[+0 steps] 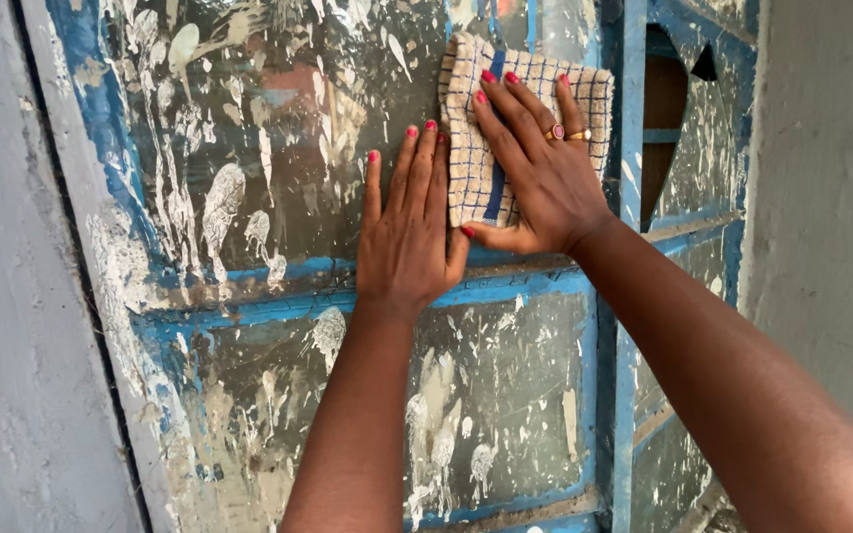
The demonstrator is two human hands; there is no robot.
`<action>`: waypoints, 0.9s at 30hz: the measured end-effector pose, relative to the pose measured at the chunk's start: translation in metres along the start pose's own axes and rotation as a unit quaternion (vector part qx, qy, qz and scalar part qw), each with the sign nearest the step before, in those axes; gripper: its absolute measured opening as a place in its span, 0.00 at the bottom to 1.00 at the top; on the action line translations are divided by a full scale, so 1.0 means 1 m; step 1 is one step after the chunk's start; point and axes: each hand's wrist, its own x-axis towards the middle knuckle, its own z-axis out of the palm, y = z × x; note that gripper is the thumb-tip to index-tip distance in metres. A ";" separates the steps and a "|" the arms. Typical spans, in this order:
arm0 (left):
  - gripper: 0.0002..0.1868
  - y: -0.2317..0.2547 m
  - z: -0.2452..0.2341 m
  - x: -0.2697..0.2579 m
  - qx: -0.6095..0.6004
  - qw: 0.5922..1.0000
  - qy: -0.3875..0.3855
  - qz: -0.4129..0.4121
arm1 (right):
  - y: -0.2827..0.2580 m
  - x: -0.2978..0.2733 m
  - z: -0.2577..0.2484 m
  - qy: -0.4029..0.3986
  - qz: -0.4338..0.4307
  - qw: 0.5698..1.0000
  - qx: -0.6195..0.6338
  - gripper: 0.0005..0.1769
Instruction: The person sprays a liquid from a bottle onto a dirty window and wipes the glass and the window frame using a checkered cloth.
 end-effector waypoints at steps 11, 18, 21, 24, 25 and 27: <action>0.47 0.001 -0.001 -0.001 0.015 1.000 0.001 -0.011 | -0.002 -0.004 0.008 0.032 0.085 0.996 0.023 0.54; 0.48 0.001 -0.002 -0.001 0.002 1.000 0.003 -0.014 | -0.005 -0.003 0.003 0.031 0.085 0.996 -0.023 0.47; 0.48 0.001 -0.001 -0.001 0.002 1.000 -0.001 -0.019 | -0.007 -0.003 0.000 0.025 0.080 0.996 -0.012 0.46; 0.48 0.001 0.000 0.000 0.005 1.000 -0.006 -0.024 | -0.007 -0.004 0.002 0.017 0.085 0.996 -0.009 0.48; 0.48 0.001 0.001 0.001 0.006 1.000 -0.008 -0.025 | -0.006 -0.005 0.005 0.015 0.085 0.996 -0.013 0.48; 0.49 0.001 0.001 0.001 0.012 0.999 -0.014 -0.027 | -0.001 -0.004 0.012 0.018 0.110 0.994 0.002 0.55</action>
